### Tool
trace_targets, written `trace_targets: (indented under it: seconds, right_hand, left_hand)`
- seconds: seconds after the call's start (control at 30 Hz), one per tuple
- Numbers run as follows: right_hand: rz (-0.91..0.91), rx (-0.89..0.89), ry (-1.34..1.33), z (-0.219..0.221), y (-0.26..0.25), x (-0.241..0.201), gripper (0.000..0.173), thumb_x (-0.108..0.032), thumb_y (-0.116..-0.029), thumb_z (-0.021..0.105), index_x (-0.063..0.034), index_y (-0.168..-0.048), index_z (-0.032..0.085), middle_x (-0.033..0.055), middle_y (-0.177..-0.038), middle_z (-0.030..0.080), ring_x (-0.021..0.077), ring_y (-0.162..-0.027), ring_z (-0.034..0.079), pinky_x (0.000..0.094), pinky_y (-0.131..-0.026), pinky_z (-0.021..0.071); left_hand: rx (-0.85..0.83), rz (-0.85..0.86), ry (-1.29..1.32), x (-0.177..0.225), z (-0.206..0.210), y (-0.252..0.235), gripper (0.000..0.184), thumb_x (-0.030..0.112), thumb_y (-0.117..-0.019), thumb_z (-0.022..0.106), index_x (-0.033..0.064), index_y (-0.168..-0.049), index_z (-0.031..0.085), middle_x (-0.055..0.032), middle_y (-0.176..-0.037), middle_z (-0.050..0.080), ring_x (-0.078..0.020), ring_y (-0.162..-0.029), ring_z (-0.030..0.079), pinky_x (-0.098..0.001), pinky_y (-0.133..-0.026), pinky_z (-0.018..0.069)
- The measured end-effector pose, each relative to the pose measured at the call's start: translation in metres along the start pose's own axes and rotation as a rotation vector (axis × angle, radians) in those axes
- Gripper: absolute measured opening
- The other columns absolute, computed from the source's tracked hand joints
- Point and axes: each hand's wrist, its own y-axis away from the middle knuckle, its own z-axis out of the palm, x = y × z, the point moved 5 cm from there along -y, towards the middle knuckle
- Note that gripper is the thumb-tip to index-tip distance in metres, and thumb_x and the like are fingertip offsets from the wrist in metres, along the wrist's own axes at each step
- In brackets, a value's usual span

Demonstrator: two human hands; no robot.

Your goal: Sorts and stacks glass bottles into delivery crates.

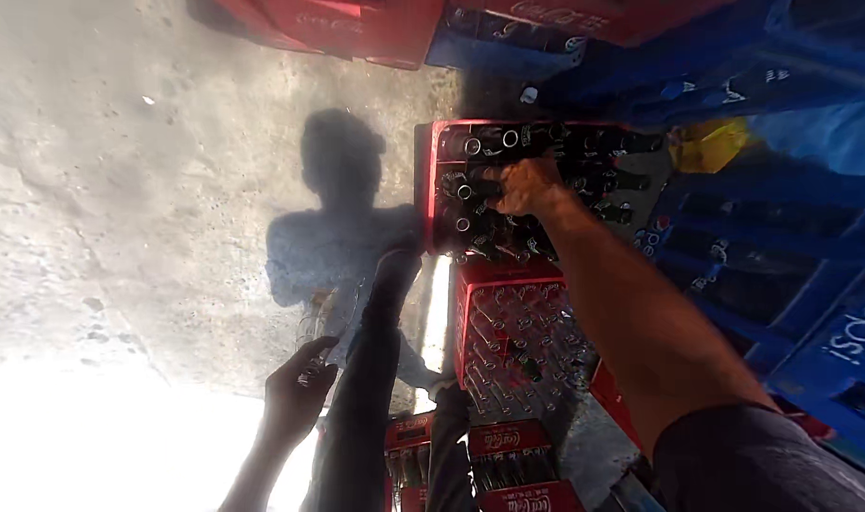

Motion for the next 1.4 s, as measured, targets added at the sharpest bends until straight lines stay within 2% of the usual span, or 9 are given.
trace_targets:
  seconds: [0.2, 0.37, 0.5, 0.6, 0.77, 1.0, 1.13, 1.23, 1.4]
  right_hand:
    - [-0.067, 0.271, -0.515, 0.023, 0.038, 0.023, 0.037, -0.034, -0.0965, 0.062, -0.0336, -0.133, 0.069, 0.0071, -0.131, 0.069, 0.0344, -0.124, 0.063, 0.0698, -0.099, 0.0452]
    - [-0.191, 0.595, -0.679, 0.073, 0.186, 0.044, 0.043, -0.023, -0.0944, 0.063, -0.0278, -0.137, 0.067, 0.0074, -0.126, 0.072, 0.0298, -0.115, 0.068, 0.0621, -0.093, 0.0527]
    - [-0.270, 0.772, -1.156, 0.152, 0.325, 0.093, 0.041, -0.006, -0.0940, 0.062, -0.0087, -0.135, 0.067, 0.0077, -0.133, 0.069, 0.0169, -0.113, 0.069, 0.0430, -0.097, 0.0581]
    - [-0.101, 0.872, -1.304, 0.238, 0.419, 0.106, 0.044, -0.002, -0.0915, 0.063, -0.0074, -0.135, 0.067, 0.0086, -0.124, 0.071, 0.0150, -0.092, 0.071, 0.0368, -0.077, 0.0623]
    - [0.293, 1.035, -1.434, 0.409, 0.532, 0.087, 0.039, -0.007, -0.0899, 0.064, 0.0051, -0.127, 0.068, 0.0140, -0.124, 0.072, 0.0145, -0.112, 0.070, 0.0332, -0.097, 0.0585]
    - [0.747, 0.847, -1.561, 0.530, 0.606, -0.001, 0.041, -0.012, -0.0877, 0.067, 0.0019, -0.126, 0.070, 0.0141, -0.125, 0.072, 0.0168, -0.114, 0.070, 0.0355, -0.100, 0.0574]
    - [0.627, 0.480, -1.686, 0.533, 0.598, -0.047, 0.039, -0.022, -0.0903, 0.069, -0.0129, -0.128, 0.073, 0.0042, -0.123, 0.074, 0.0151, -0.112, 0.071, 0.0435, -0.098, 0.0578]
    - [0.424, 0.369, -1.819, 0.513, 0.568, -0.072, 0.038, -0.022, -0.0911, 0.070, -0.0168, -0.129, 0.073, 0.0012, -0.123, 0.074, 0.0129, -0.113, 0.070, 0.0431, -0.100, 0.0568]
    - [0.221, 0.553, -1.852, 0.469, 0.504, -0.092, 0.037, -0.022, -0.0921, 0.069, -0.0170, -0.129, 0.074, 0.0006, -0.123, 0.075, 0.0120, -0.113, 0.070, 0.0432, -0.099, 0.0576]
  left_hand:
    - [-0.187, 0.112, 0.116, 0.057, 0.081, 0.065, 0.031, 0.020, -0.0919, 0.065, 0.0118, -0.122, 0.072, 0.0031, -0.100, 0.074, -0.0018, -0.073, 0.065, -0.0213, -0.063, 0.0564]
    - [-0.517, 0.179, 0.339, 0.080, 0.179, 0.108, 0.029, 0.010, -0.0927, 0.064, 0.0096, -0.121, 0.072, 0.0032, -0.104, 0.074, -0.0017, -0.075, 0.065, -0.0204, -0.066, 0.0571]
    - [-0.400, -0.151, 0.542, 0.068, 0.273, 0.133, 0.033, 0.008, -0.0954, 0.056, 0.0040, -0.127, 0.065, 0.0016, -0.070, 0.057, -0.0092, -0.052, 0.050, -0.0272, -0.049, 0.0490]
    - [-0.152, -0.347, 0.710, 0.042, 0.339, 0.118, 0.031, 0.011, -0.1031, 0.048, 0.0061, -0.131, 0.060, 0.0035, -0.063, 0.048, -0.0101, -0.049, 0.048, -0.0300, -0.045, 0.0487]
    - [-0.246, -0.513, 0.736, 0.017, 0.417, 0.085, 0.050, 0.038, -0.1114, 0.034, 0.0272, -0.160, 0.028, -0.0111, -0.141, 0.060, -0.0314, -0.124, 0.062, -0.0563, -0.094, 0.0540]
    - [0.088, -0.395, 0.422, -0.023, 0.399, 0.042, 0.049, 0.030, -0.1064, 0.047, 0.0214, -0.154, 0.040, -0.0128, -0.141, 0.056, -0.0321, -0.123, 0.057, -0.0612, -0.088, 0.0499]
    - [-0.037, -0.335, 0.409, -0.030, 0.446, 0.003, 0.047, 0.026, -0.1047, 0.052, 0.0237, -0.151, 0.040, -0.0112, -0.119, 0.065, -0.0274, -0.097, 0.068, -0.0480, -0.078, 0.0585]
    - [-0.069, -0.409, 0.375, -0.022, 0.430, 0.007, 0.031, 0.028, -0.1026, 0.055, 0.0292, -0.133, 0.050, 0.0036, -0.068, 0.043, -0.0133, -0.051, 0.046, -0.0369, -0.049, 0.0493]
    - [-0.126, -0.045, 0.010, 0.085, 0.293, 0.039, 0.029, 0.023, -0.0986, 0.063, 0.0130, -0.125, 0.068, 0.0004, -0.084, 0.067, -0.0108, -0.059, 0.057, -0.0292, -0.049, 0.0504]
